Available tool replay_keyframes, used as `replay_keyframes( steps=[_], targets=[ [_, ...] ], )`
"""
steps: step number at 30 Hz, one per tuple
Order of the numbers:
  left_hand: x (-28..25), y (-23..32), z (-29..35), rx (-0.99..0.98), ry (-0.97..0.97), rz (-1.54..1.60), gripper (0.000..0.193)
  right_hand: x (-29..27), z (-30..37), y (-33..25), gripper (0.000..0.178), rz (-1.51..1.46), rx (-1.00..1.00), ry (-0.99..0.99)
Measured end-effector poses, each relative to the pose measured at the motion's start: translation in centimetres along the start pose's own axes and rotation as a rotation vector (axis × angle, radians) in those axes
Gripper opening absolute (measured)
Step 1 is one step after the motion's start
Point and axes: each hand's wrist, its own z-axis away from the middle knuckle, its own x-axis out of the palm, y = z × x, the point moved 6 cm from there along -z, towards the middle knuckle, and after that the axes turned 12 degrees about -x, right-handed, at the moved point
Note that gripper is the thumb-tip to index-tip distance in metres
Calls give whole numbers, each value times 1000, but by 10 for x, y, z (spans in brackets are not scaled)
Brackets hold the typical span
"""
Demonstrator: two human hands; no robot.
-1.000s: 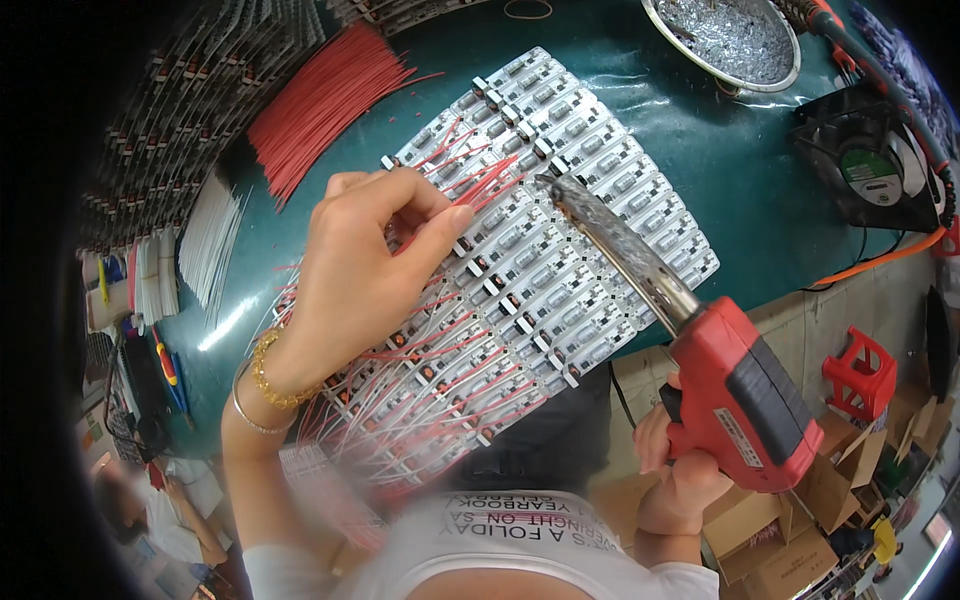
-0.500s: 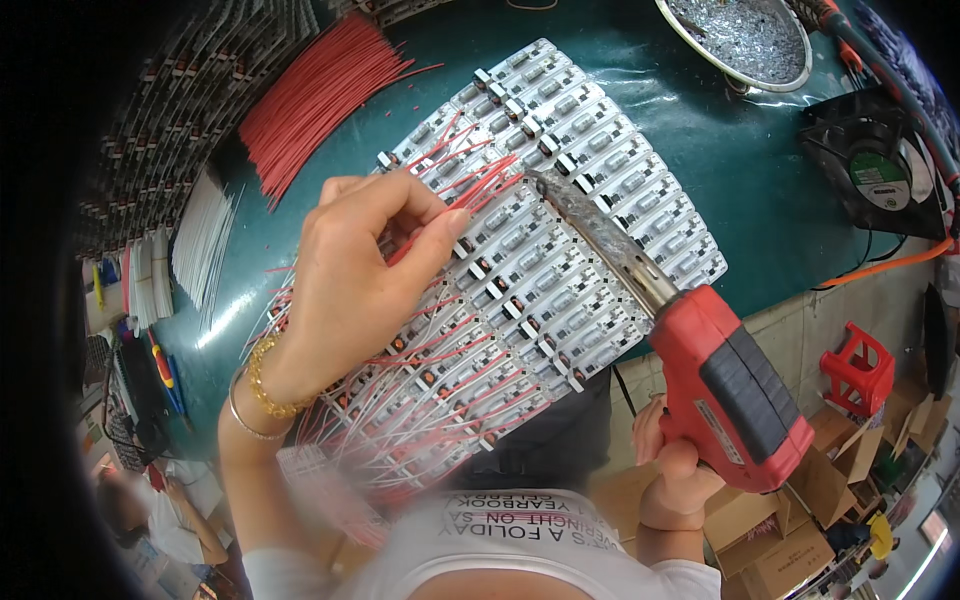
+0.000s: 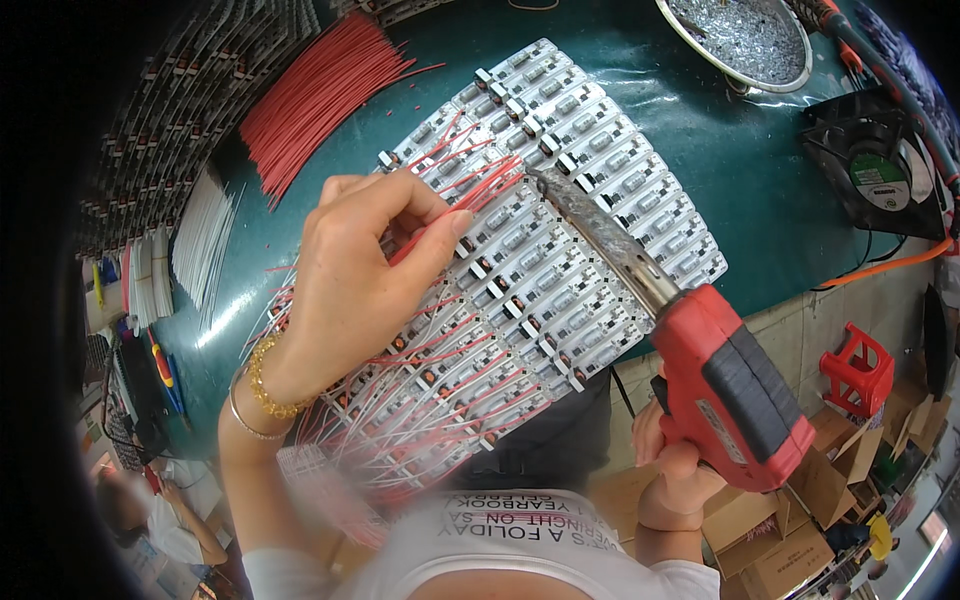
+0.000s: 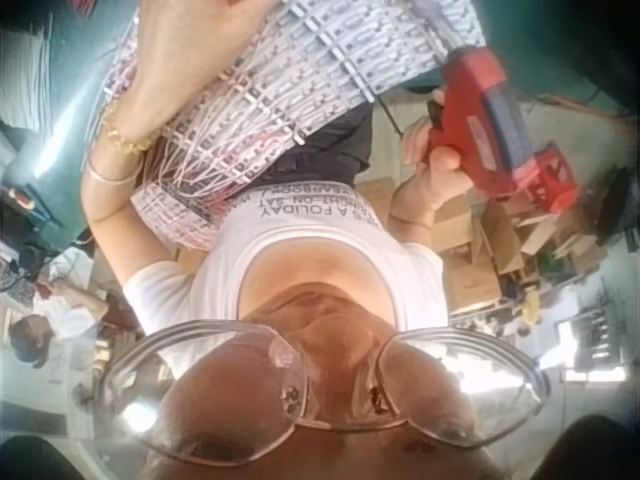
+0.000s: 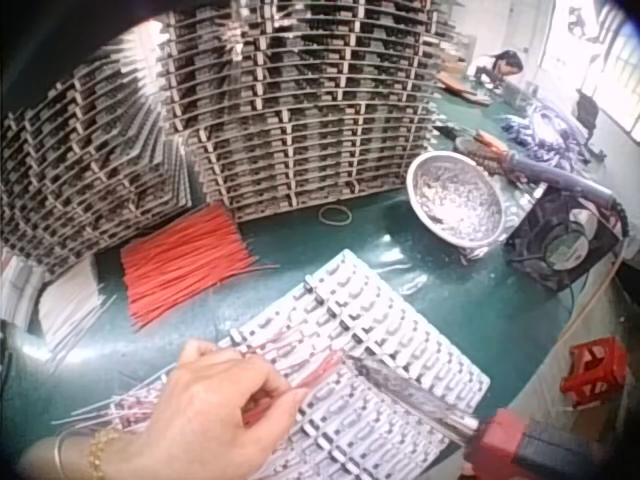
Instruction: The person uses a soldering iron to attach red and white wires to a grid of electronic components on a workbench. They repeatedly pick up individual wires, position them against the component terminals, and apply the soldering iron to secure the connections.
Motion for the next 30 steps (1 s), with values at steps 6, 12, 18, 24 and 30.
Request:
replay_keyframes(
  steps=[6, 12, 18, 24, 30],
  targets=[
    [1, 0, -1, -11, -14, 7, 15, -2, 4, -4, 84, 42, -4, 19],
    [1, 2, -1, 21, 7, -3, 15, -4, 6, -3, 86, 4, 2, 40],
    [-3, 2, 2, -1, 0, -38, 12, -4, 4, 0, 84, -65, -12, -3],
    [-62, -17, 12, -144, -36, -133, 7, -19, 13, 1, 83, -141, -29, 41],
    [-78, -11, 19, -205, 53, 134, 7, -25, 16, 6, 82, -231, -32, 34]
  ],
)
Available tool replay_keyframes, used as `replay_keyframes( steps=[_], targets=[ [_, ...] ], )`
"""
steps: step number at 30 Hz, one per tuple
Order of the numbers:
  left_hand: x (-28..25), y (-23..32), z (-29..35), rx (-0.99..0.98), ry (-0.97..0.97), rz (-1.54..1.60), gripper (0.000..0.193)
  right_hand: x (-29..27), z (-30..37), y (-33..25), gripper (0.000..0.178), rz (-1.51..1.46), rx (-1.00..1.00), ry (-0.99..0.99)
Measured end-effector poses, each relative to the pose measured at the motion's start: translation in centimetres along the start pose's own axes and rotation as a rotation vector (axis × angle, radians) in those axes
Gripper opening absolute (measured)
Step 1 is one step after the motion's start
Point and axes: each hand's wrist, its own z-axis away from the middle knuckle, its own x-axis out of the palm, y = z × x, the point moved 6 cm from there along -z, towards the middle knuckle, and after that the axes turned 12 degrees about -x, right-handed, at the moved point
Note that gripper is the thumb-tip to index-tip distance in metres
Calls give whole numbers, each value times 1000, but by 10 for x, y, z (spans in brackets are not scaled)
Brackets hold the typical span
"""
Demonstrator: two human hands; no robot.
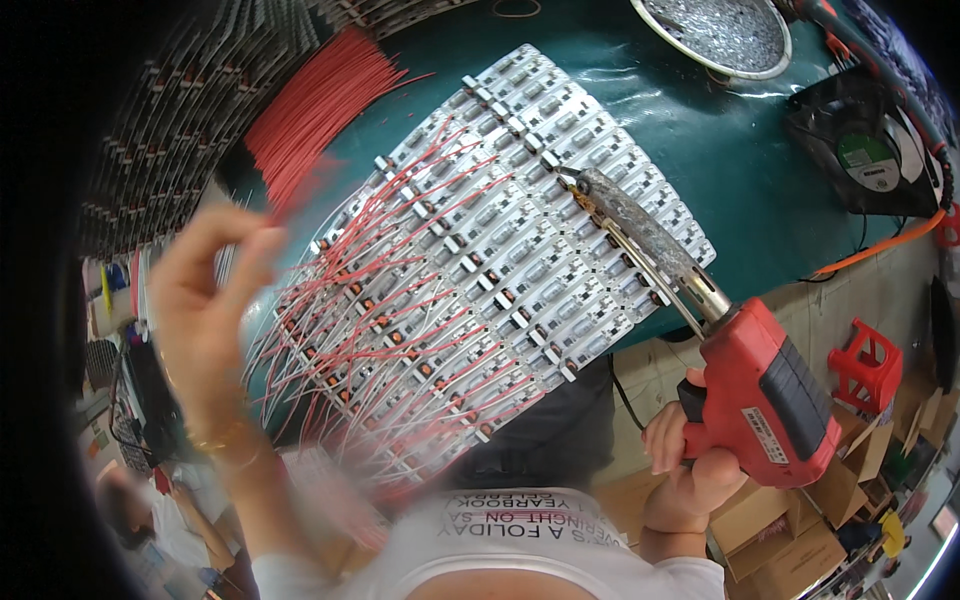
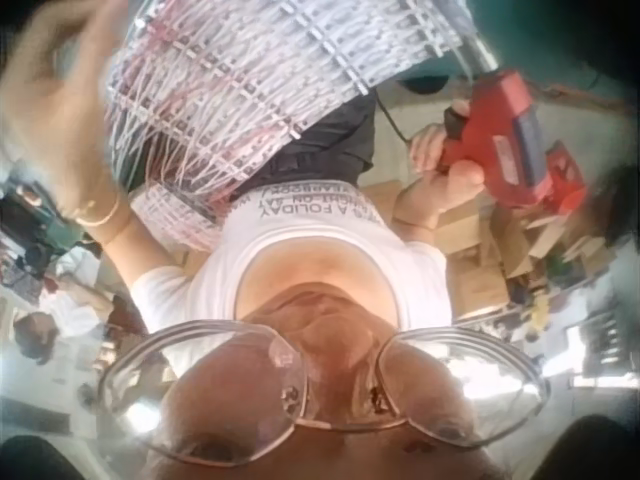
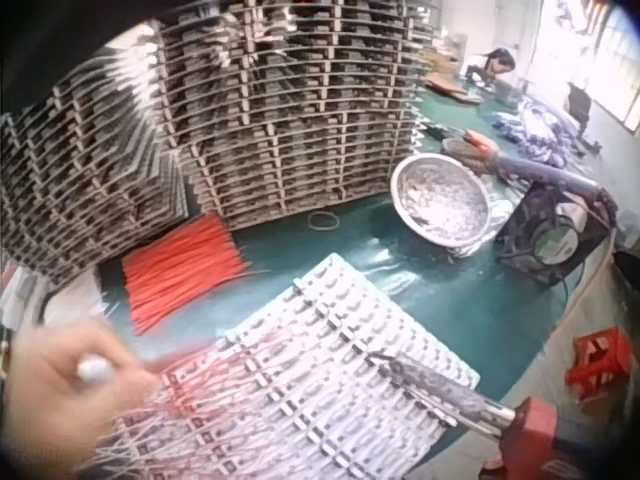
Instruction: The person uses a soldering iron to attach red and white wires to a grid of electronic components on a workbench. They repeatedly pick up individual wires, position them against the component terminals, and apply the soldering iron to secure the connections.
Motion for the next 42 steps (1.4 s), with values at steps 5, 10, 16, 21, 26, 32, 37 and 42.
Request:
replay_keyframes(
  steps=[5, 10, 16, 21, 26, 32, 37, 42],
  targets=[
    [68, 14, -3, 172, -83, -117, 9, 7, 0, -8, 84, 119, 16, 36],
    [85, 7, -4, 152, -95, -115, 10, 7, 0, -5, 86, 164, 40, -18],
    [84, 5, -3, 142, -70, -110, 11, 12, -4, -3, 79, 164, 49, -30],
    [84, 7, -2, 151, -54, -119, 10, 9, 0, -3, 74, 192, 43, 16],
    [86, 5, -3, 154, -54, -129, 10, 15, 1, -6, 75, 296, 13, 35],
    [85, 7, -2, 162, -45, -131, 10, 13, 2, -10, 81, 261, 2, 27],
    [86, 7, -2, 165, -51, -131, 10, 13, 3, -8, 83, 224, 23, 12],
    [76, 15, 1, 304, 113, -181, 8, 6, 4, -10, 82, 196, -23, 48]
  ],
)
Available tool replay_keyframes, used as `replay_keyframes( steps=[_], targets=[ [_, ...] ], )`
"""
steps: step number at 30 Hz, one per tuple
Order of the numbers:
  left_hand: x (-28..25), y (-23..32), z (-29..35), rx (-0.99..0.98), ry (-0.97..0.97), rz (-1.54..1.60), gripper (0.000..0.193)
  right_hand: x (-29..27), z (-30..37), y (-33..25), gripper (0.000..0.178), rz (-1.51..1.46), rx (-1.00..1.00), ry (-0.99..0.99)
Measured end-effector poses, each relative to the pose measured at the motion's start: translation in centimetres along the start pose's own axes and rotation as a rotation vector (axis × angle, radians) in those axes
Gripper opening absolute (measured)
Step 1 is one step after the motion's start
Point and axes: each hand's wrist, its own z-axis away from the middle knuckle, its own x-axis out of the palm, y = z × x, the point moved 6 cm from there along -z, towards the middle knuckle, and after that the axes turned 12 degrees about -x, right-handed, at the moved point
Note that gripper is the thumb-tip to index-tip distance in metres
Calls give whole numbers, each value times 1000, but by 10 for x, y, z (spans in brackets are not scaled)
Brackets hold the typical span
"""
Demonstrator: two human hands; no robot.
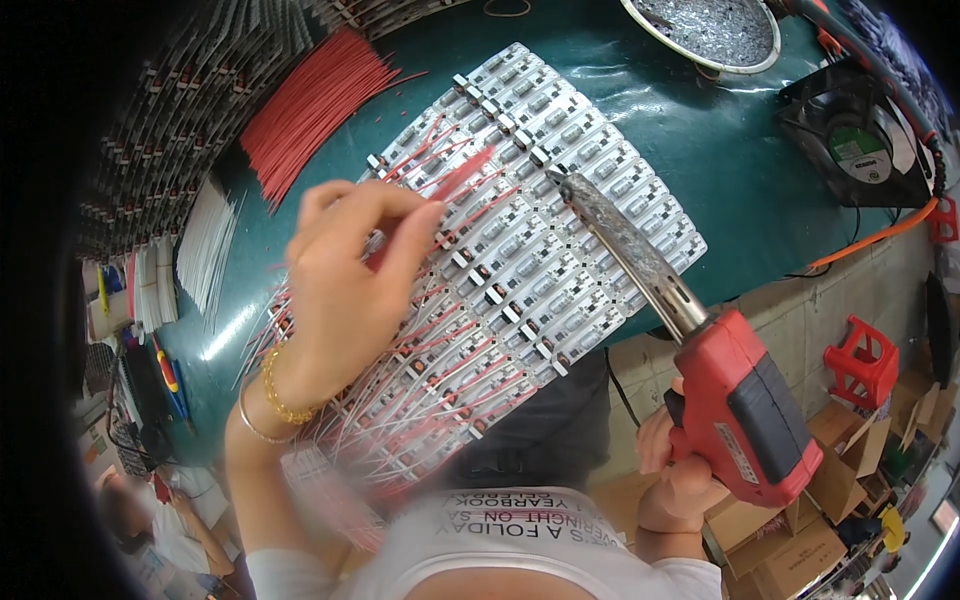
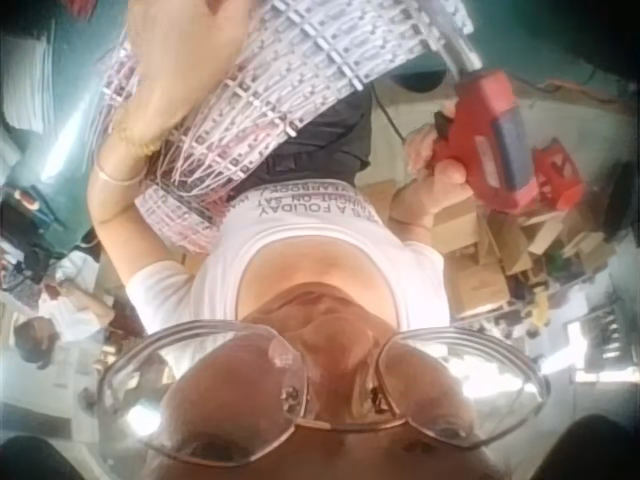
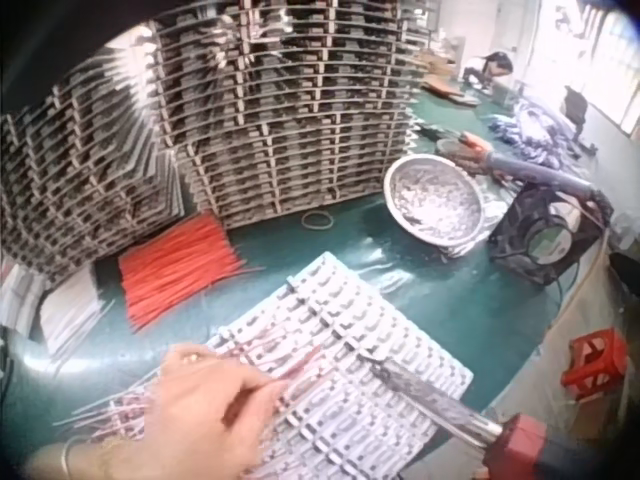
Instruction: The person uses a soldering iron to attach red and white wires to a grid of electronic components on a workbench. They repeatedly pick up individual wires, position them against the component terminals, and apply the soldering iron to secure the connections.
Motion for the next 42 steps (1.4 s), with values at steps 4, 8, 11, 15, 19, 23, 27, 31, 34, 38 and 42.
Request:
replay_keyframes(
  steps=[4, 8, 11, 15, 19, 23, 27, 31, 34, 38, 42],
  targets=[
    [-5, 6, -3, -83, -113, 135, 7, -10, 4, 2, 82, -31, -9, 26],
    [17, 9, 0, -60, -166, 104, 9, -11, 8, 2, 84, -18, 32, 27],
    [18, 11, 2, 28, -107, 45, 10, -9, 9, 1, 84, 1, 57, 3],
    [19, 9, 1, 23, -93, 85, 18, -5, 7, 3, 81, 4, 84, -29],
    [19, 10, 1, 33, -91, 87, 18, -5, 11, 4, 77, 23, 76, 0],
    [19, 12, 2, 64, -86, 26, 11, -1, 9, -1, 75, 115, 28, -6],
    [19, 11, 3, 67, -75, 26, 12, -5, 11, -2, 79, 94, 7, -22],
    [20, 12, 3, 74, -67, 29, 12, -4, 9, -3, 83, 68, 31, 1],
    [20, 13, 3, 81, -60, 26, 13, -6, 10, 0, 83, 59, 20, 6],
    [18, 14, 3, 80, -73, 5, 10, -7, 10, 1, 84, 17, 21, -3],
    [11, 15, 3, 129, 38, 57, 8, -13, 14, 1, 88, 1, 12, 48]
  ],
)
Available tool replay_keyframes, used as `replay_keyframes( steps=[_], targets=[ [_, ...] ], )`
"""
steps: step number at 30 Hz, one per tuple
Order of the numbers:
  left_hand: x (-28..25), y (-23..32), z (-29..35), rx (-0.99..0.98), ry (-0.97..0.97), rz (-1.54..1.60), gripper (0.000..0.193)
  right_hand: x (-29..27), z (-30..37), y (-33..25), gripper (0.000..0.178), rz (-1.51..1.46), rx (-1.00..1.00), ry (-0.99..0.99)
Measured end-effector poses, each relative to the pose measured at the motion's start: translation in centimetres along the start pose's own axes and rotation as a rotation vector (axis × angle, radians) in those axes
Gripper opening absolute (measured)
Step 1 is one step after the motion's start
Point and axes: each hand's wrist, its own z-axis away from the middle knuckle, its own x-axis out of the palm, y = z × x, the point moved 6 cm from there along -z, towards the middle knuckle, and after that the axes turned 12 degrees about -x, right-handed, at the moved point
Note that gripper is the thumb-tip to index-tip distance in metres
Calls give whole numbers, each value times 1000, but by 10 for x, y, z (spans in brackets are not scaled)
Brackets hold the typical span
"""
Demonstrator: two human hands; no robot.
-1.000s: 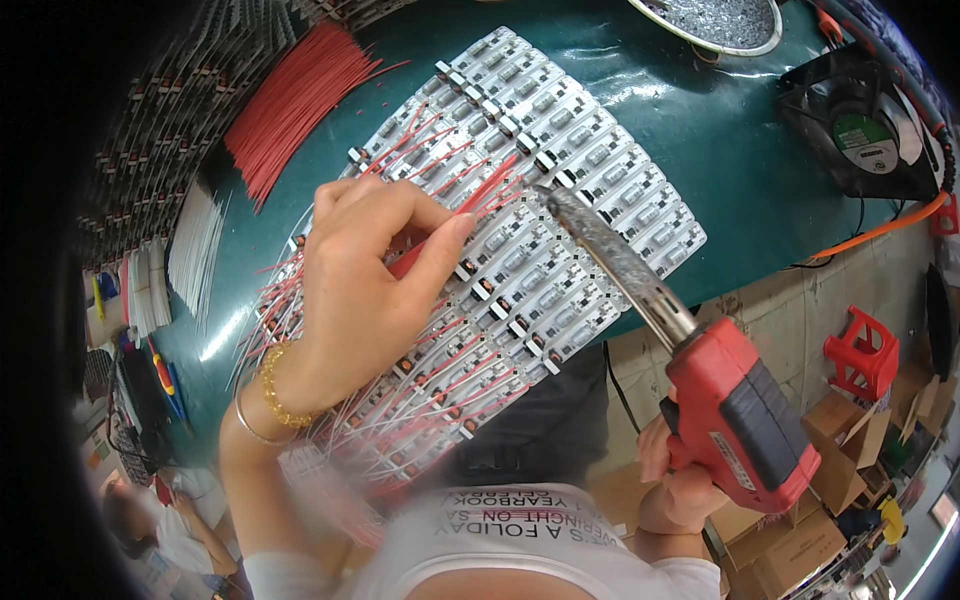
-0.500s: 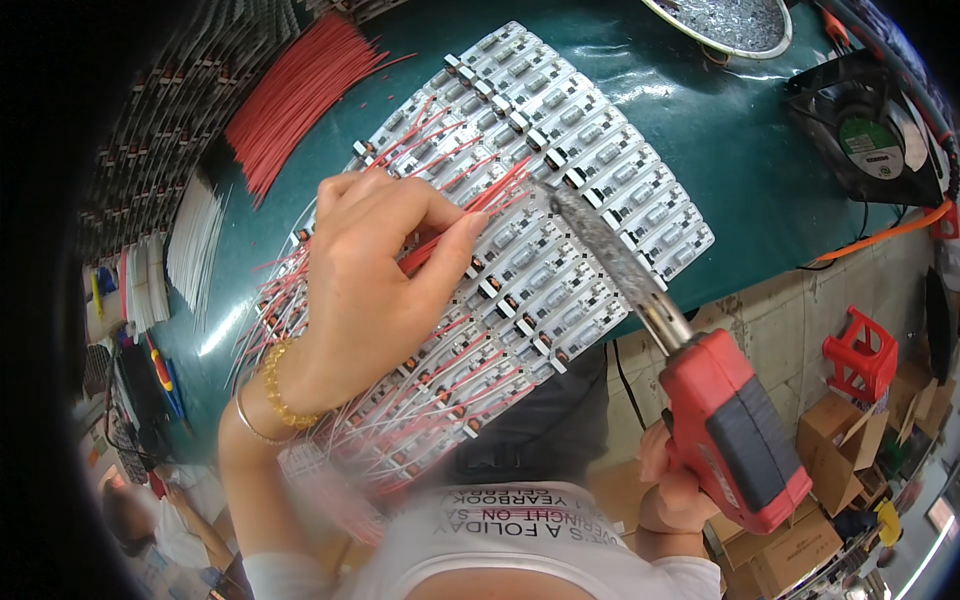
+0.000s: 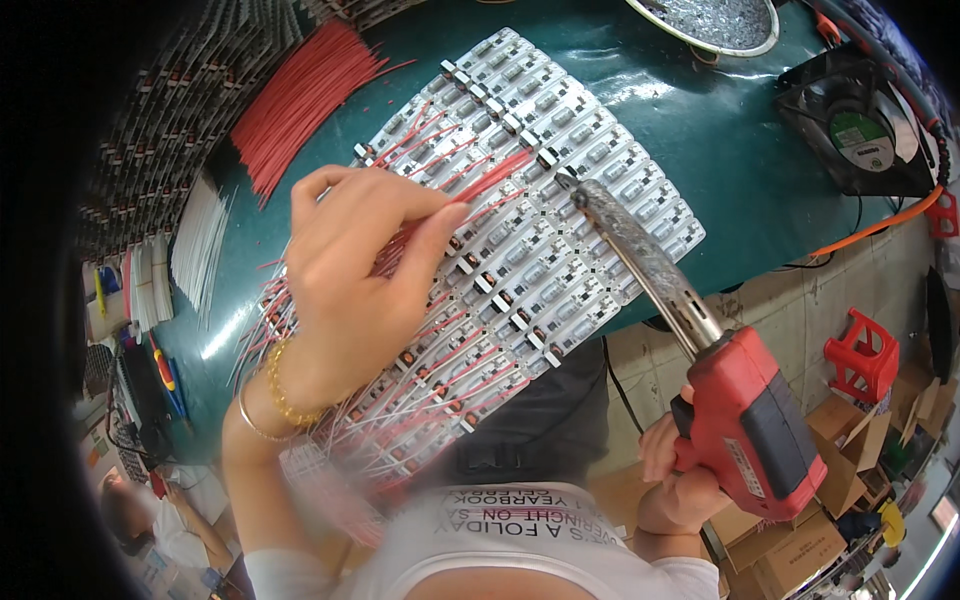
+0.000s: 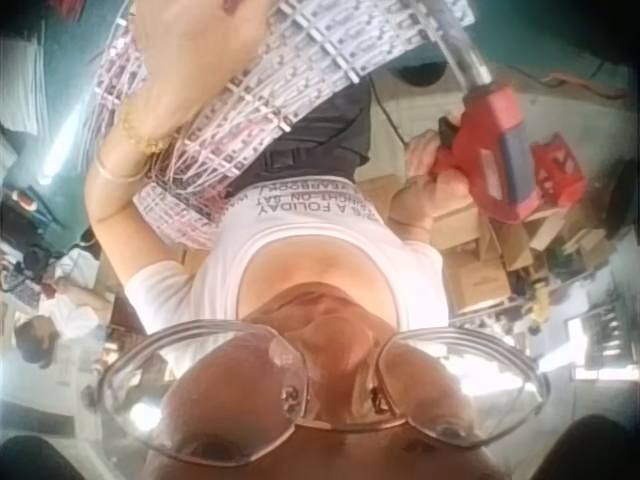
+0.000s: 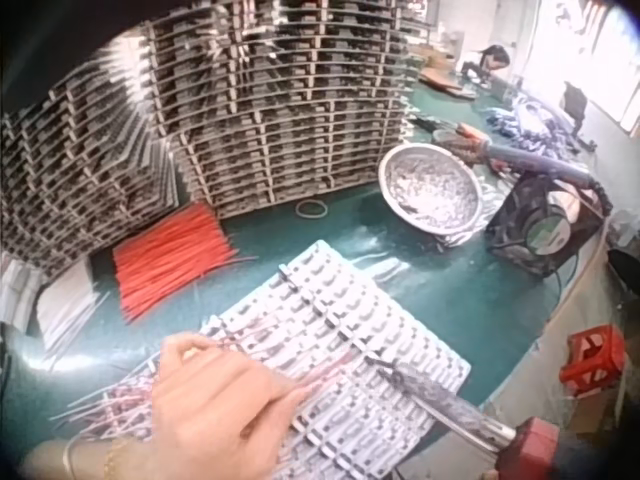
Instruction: The person uses a soldering iron to attach red and white wires to a grid of electronic components on a workbench. They repeatedly pick up individual wires, position them against the component terminals, and apply the soldering iron to secure the connections.
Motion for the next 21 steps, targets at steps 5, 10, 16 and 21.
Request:
replay_keyframes(
  steps=[5, 10, 16, 21],
  targets=[
    [9, -1, 5, -191, -267, 129, 10, -3, 1, -3, 91, -10, 46, -48],
    [9, 2, 4, -173, -260, 76, 10, -1, 3, -2, 84, 22, 90, -69],
    [10, 1, 5, -164, -260, 54, 12, 2, 2, -4, 73, 78, 49, -50],
    [10, 0, 4, -165, -257, 63, 12, 1, 4, -8, 75, 100, -16, -43]
  ],
)
